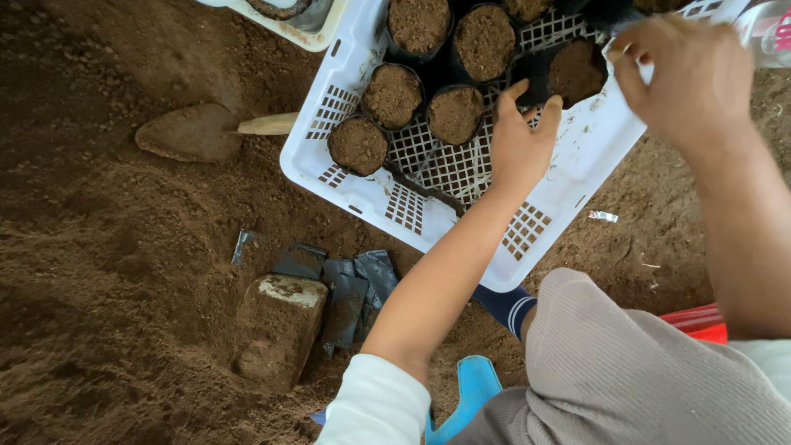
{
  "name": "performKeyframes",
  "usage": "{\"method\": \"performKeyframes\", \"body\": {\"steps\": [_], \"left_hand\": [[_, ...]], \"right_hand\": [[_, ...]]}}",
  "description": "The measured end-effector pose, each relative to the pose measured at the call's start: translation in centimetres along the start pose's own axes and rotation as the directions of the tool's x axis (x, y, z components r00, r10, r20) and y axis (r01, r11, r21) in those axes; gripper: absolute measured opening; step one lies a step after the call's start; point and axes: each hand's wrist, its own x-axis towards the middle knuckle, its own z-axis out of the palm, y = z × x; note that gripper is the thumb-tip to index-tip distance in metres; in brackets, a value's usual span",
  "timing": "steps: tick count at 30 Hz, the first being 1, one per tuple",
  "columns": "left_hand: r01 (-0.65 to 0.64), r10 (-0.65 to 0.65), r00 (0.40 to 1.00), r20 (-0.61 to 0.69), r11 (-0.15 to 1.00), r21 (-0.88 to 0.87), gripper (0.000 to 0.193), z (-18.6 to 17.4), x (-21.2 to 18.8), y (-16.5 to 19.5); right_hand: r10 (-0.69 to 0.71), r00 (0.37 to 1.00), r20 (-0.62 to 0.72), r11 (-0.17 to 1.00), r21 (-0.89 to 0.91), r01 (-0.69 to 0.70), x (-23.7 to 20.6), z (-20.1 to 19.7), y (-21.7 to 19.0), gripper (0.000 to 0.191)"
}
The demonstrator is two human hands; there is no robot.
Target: The person scoops soil from a large pile, places it into black plastic nursery bags, and packs it down by hand. The filled bags are then placed into a white plastic crate. The person repeats this process for multiple bags.
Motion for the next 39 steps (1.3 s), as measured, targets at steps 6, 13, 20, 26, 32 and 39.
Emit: {"method": "performKeyframes", "body": {"steps": [6,13,20,26,32,39], "left_hand": [[0.036,-0.039,0.999,0.01,0.982,0.188,0.055,-0.1,0.0,-0.6],[-0.139,0.158,0.987,-0.037,0.938,0.317,0.037,0.1,0.0,-0.8],[-0.17,0.198,0.978,-0.067,0.94,0.294,0.035,-0.2,0.9,0.5],[-0.157,0.181,0.981,-0.067,0.949,0.274,0.037,0.8,3.2,2.8],[-0.144,0.139,0.99,0.04,0.953,0.268,0.039,0.2,3.1,3.1],[-0.067,0.046,0.992,0.117,0.98,0.189,0.045,-2.9,2.2,4.2]], "right_hand": [[-0.061,0.993,0.097,0.975,-0.209,0.081,0.9,2.4,1.2,0.03],[-0.177,0.983,-0.051,0.958,-0.238,0.16,1.1,3.5,0.5,0.021],[-0.148,0.97,-0.194,0.987,0.031,0.157,3.8,3.8,0.3,0.016],[-0.126,0.948,-0.292,0.99,0.028,0.14,6.8,4.2,0.1,0.007],[-0.067,0.967,-0.245,0.996,-0.076,0.05,7.7,3.0,-0.6,0.013],[-0.336,0.863,-0.376,0.942,-0.128,0.311,10.8,1.0,-4.8,0.008]]}}
